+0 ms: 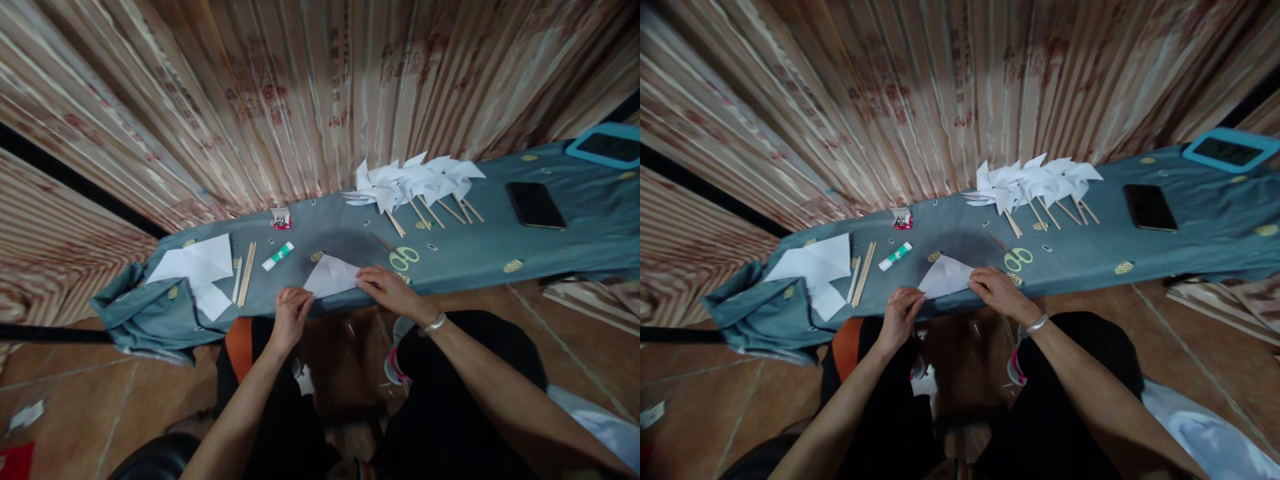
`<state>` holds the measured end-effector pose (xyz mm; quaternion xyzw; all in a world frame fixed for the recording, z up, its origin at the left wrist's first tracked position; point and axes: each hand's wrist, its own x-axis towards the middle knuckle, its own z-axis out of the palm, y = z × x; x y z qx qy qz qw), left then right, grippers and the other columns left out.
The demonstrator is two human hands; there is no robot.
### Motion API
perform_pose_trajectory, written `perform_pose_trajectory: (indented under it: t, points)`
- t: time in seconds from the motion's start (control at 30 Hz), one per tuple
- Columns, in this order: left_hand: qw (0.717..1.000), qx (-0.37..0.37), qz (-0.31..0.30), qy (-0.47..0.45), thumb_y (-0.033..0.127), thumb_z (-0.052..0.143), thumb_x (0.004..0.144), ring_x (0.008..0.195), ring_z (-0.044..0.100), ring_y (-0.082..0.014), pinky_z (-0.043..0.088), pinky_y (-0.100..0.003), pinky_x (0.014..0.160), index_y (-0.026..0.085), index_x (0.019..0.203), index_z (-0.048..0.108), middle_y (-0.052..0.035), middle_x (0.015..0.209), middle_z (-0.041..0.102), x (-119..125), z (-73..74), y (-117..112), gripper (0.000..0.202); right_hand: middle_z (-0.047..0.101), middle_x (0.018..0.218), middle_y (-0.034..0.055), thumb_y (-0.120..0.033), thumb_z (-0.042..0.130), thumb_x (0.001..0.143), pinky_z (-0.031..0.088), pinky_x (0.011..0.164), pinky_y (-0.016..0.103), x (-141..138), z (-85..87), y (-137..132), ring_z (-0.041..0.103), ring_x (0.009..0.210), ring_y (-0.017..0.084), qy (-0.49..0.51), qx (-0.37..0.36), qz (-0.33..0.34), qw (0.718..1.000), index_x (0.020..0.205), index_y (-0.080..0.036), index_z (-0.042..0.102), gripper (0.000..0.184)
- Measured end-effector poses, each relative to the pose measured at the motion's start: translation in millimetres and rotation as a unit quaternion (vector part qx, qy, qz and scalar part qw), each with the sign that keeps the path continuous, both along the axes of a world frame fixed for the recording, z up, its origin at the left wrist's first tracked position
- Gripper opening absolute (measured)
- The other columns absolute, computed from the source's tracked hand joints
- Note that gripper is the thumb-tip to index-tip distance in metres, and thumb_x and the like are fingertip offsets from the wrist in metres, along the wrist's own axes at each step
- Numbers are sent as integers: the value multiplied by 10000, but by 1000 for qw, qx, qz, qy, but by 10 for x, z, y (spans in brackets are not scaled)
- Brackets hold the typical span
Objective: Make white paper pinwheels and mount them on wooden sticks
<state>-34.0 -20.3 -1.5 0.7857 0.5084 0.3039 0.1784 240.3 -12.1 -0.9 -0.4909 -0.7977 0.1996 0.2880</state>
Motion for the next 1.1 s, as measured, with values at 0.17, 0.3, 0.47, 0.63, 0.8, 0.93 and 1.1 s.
perform_pose_trajectory:
  t: [0.17, 0.3, 0.47, 0.63, 0.8, 0.93, 1.1]
  points:
    - [999, -12, 32, -1, 310, 504, 953, 863, 626, -221, 443, -432, 946, 208, 913, 732, -59, 831, 717, 40, -34, 103, 252, 733, 904, 61, -288, 504, 961, 494, 807, 330, -48, -2, 37, 663, 858, 208, 30, -27, -55, 998, 823, -195, 718, 271]
    - [997, 28, 59, 30, 274, 520, 946, 961, 634, -243, 436, -471, 986, 191, 1118, 690, -88, 970, 722, 92, 0, 140, 256, 727, 844, 47, -267, 586, 909, 485, 809, 329, -92, 21, 68, 666, 838, 207, 53, -25, -104, 993, 754, -197, 685, 196]
    - [980, 145, -38, 131, 155, 427, 968, 1390, 433, -253, 164, -578, 1189, 229, 1362, 512, -112, 1404, 576, 276, 44, -7, 410, 729, 843, 40, -261, 613, 886, 485, 827, 340, -120, 40, 127, 665, 848, 209, 49, -24, -123, 991, 734, -209, 671, 171]
    - [964, 107, -123, 210, 186, 454, 950, 1497, 232, -281, 231, -558, 1189, 130, 1485, 315, -171, 1542, 406, 437, -45, -155, 555, 727, 1029, 96, -272, 648, 853, 479, 919, 406, -138, -11, 172, 649, 994, 254, 23, -9, -160, 987, 702, -204, 685, 169]
    - [963, 58, -118, 234, 266, 523, 926, 1512, 163, -302, 193, -595, 1193, 141, 1529, 211, -184, 1577, 334, 438, -69, -128, 690, 712, 1080, 103, -299, 635, 857, 476, 932, 444, -150, -63, 194, 638, 1003, 266, 14, 7, -170, 985, 692, -211, 682, 193]
    - [963, 46, -115, 239, 302, 529, 929, 1506, 188, -313, 169, -600, 1196, 126, 1524, 224, -184, 1579, 331, 438, -43, -92, 692, 716, 1071, 105, -287, 627, 861, 476, 932, 441, -170, -70, 225, 639, 1004, 265, 10, 14, -177, 984, 689, -208, 681, 196]
    - [964, 44, -111, 238, 311, 525, 928, 1504, 202, -305, 171, -602, 1193, 140, 1530, 217, -182, 1580, 330, 446, -31, -55, 697, 719, 1058, 110, -273, 639, 848, 479, 934, 439, -192, -79, 272, 643, 1015, 266, 7, 21, -185, 983, 685, -205, 680, 181]
